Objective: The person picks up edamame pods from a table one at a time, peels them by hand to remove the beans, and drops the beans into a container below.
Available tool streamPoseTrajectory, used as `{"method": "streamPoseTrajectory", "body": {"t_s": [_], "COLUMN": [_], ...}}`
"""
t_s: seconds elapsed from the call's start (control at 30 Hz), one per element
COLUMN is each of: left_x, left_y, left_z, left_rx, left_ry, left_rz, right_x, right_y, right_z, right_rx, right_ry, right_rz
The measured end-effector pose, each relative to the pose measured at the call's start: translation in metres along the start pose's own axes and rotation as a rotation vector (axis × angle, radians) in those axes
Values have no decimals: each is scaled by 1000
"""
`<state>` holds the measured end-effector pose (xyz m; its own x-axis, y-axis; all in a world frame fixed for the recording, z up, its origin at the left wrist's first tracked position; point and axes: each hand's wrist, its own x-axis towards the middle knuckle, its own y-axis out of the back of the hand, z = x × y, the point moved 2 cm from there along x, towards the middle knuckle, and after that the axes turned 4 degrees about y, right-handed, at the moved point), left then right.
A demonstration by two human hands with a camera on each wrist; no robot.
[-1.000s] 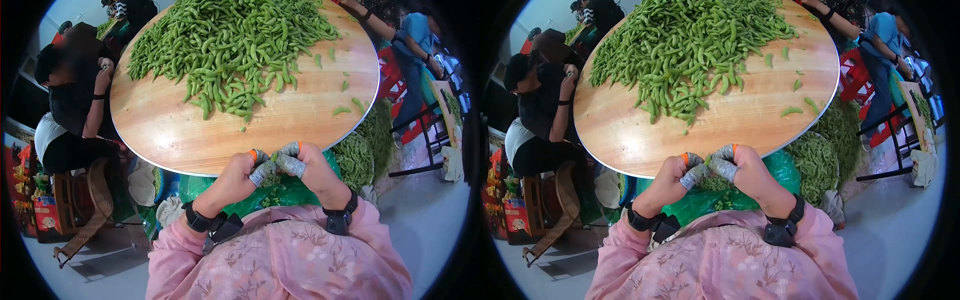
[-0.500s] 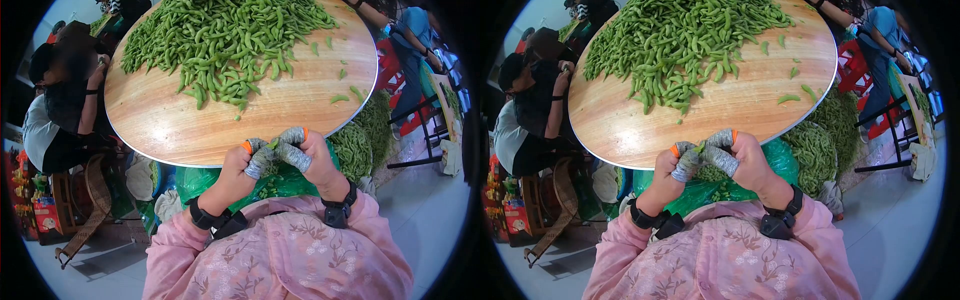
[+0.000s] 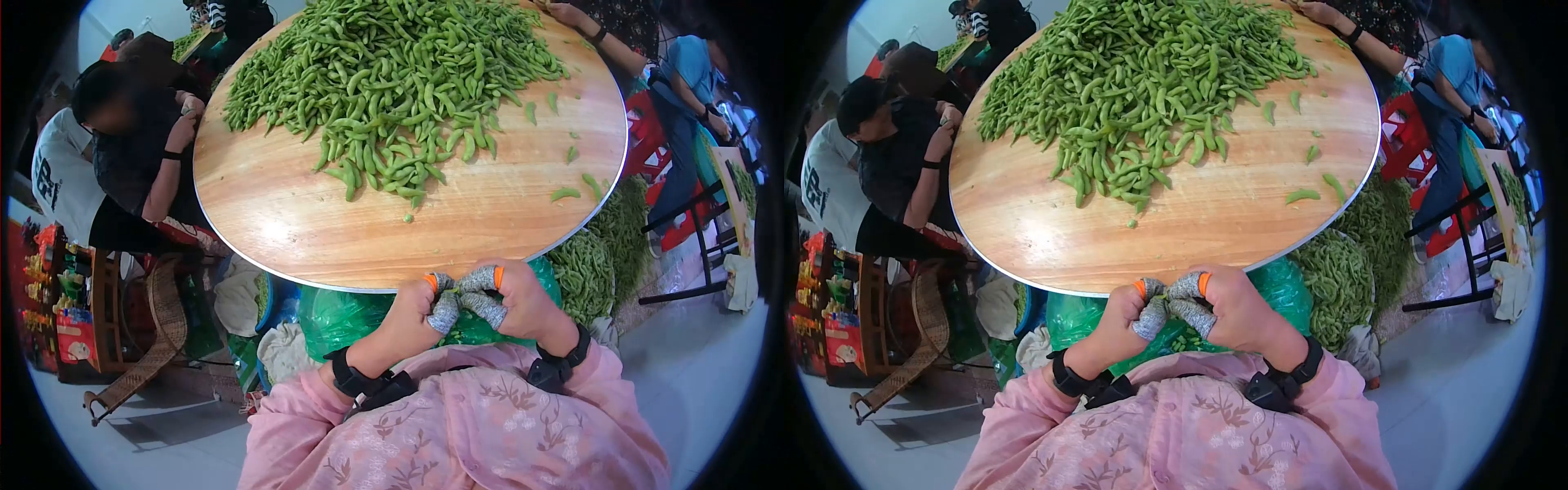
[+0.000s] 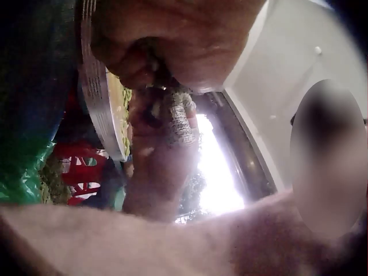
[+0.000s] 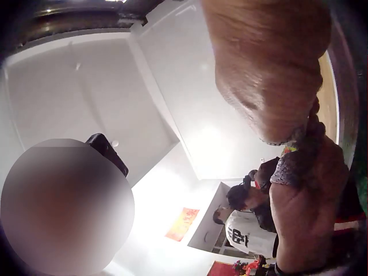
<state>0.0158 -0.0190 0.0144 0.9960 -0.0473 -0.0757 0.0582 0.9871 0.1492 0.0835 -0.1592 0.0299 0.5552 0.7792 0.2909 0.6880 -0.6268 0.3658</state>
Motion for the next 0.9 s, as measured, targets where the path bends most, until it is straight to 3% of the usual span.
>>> {"method": "streamPoseTrajectory", "body": {"t_s": [0.17,0.2,0.27,0.4,0.47,0.53,0.63,0.77,0.83,0.9], "left_x": [2,4,11,45,49,49,22,18,34,56], "left_y": [0,5,25,57,60,55,34,38,50,64], "left_z": [0,2,10,9,-1,-1,19,29,29,20], "left_rx": [86,88,466,968,1001,1034,942,867,884,1006], "left_ry": [50,48,-48,79,40,-4,-123,-226,-297,-327], "left_rz": [-22,-21,122,320,281,237,-36,-26,188,259], "right_x": [-6,-12,-24,-54,-70,-88,-115,-141,-139,-131], "right_y": [6,16,38,74,86,100,117,126,127,129], "right_z": [-4,-7,-6,14,28,46,81,118,109,93], "right_rx": [-173,-164,-155,-245,-240,-285,-373,-691,-757,-720], "right_ry": [28,-52,-131,-288,-336,-529,-591,-603,-638,-709], "right_rz": [57,138,221,342,410,451,434,471,536,496]}}
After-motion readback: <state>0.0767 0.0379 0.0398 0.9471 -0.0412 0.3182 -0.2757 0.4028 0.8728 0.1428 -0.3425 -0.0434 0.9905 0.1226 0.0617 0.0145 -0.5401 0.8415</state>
